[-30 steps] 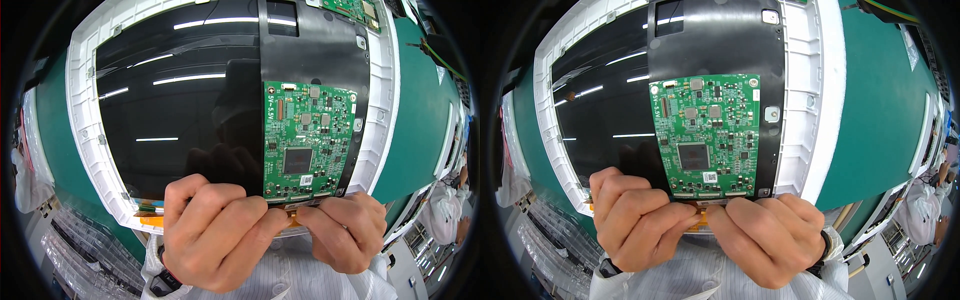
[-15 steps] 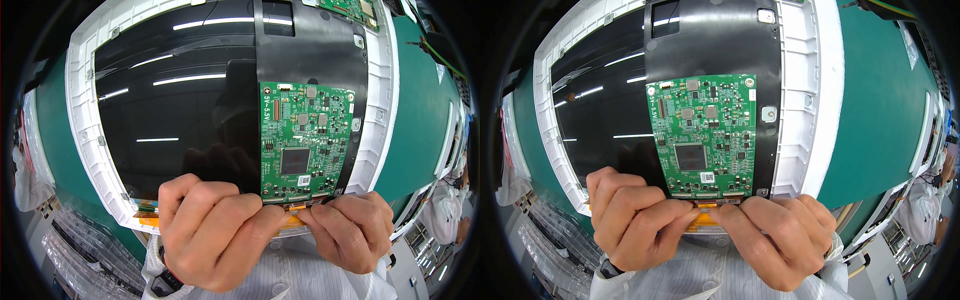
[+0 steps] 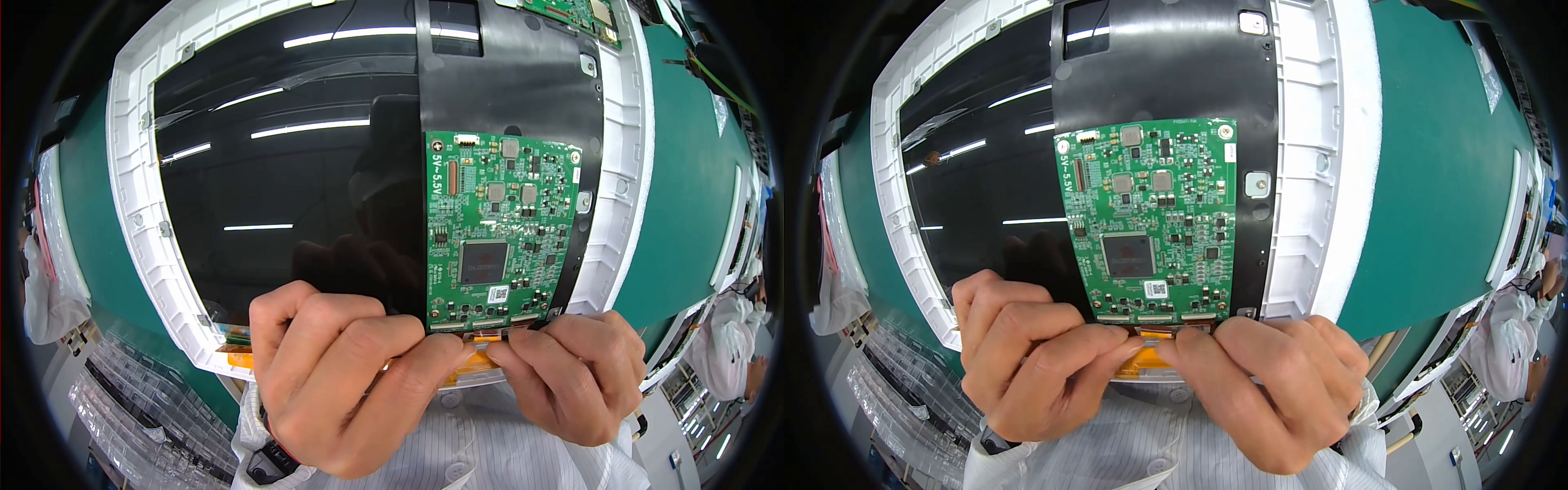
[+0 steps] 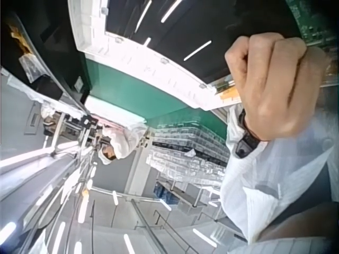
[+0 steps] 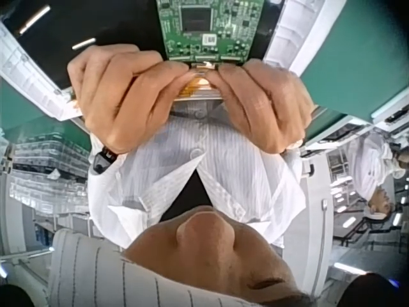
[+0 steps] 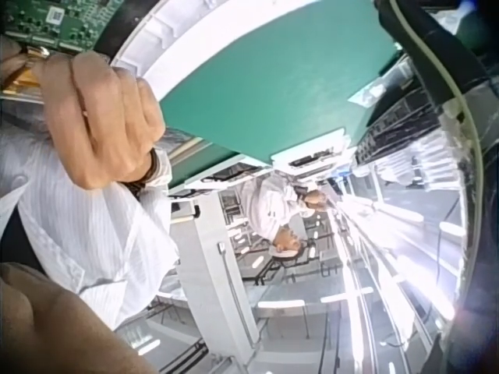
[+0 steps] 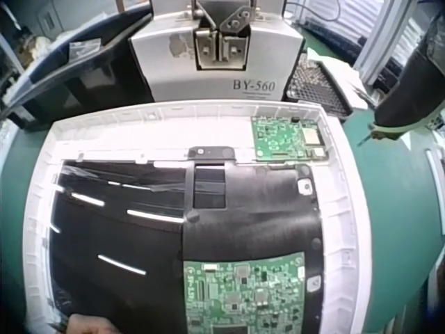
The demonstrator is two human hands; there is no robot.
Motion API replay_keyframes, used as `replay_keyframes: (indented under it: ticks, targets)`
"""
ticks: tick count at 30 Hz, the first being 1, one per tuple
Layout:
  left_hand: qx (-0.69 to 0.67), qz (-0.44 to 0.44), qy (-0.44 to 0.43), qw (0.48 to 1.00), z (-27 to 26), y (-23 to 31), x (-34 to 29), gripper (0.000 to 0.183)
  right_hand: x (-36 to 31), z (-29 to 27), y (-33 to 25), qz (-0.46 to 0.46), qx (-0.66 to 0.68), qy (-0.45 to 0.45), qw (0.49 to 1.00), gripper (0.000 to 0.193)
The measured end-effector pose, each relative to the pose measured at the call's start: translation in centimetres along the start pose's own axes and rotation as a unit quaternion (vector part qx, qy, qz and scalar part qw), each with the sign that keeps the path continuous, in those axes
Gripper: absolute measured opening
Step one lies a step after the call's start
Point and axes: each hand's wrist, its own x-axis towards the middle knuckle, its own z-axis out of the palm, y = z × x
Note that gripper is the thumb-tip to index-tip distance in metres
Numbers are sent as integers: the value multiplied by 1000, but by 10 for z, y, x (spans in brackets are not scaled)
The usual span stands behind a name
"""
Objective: The person connects ribbon cables to a circuit board on the back of a screen, then retrieves a larger ribbon cable from a tray and attaches it to the board before lifting the assembly.
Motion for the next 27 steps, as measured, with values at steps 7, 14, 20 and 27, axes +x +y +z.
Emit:
replay_keyframes:
  ticks: [7,14,20,27]
  targets:
    - [-3,-2,2,1000,0,1,0,27,6,2,-3,29,-7,-8,1000,33]
    - [-4,5,-1,1000,0,0,-2,27,13,-3,-8,73,18,-53,996,30]
    - [2,7,-2,1000,-1,-1,-2,27,13,-2,-10,99,40,-48,993,32]
    - [4,11,-2,1000,-1,-3,-1,27,13,0,-9,102,49,-38,993,30]
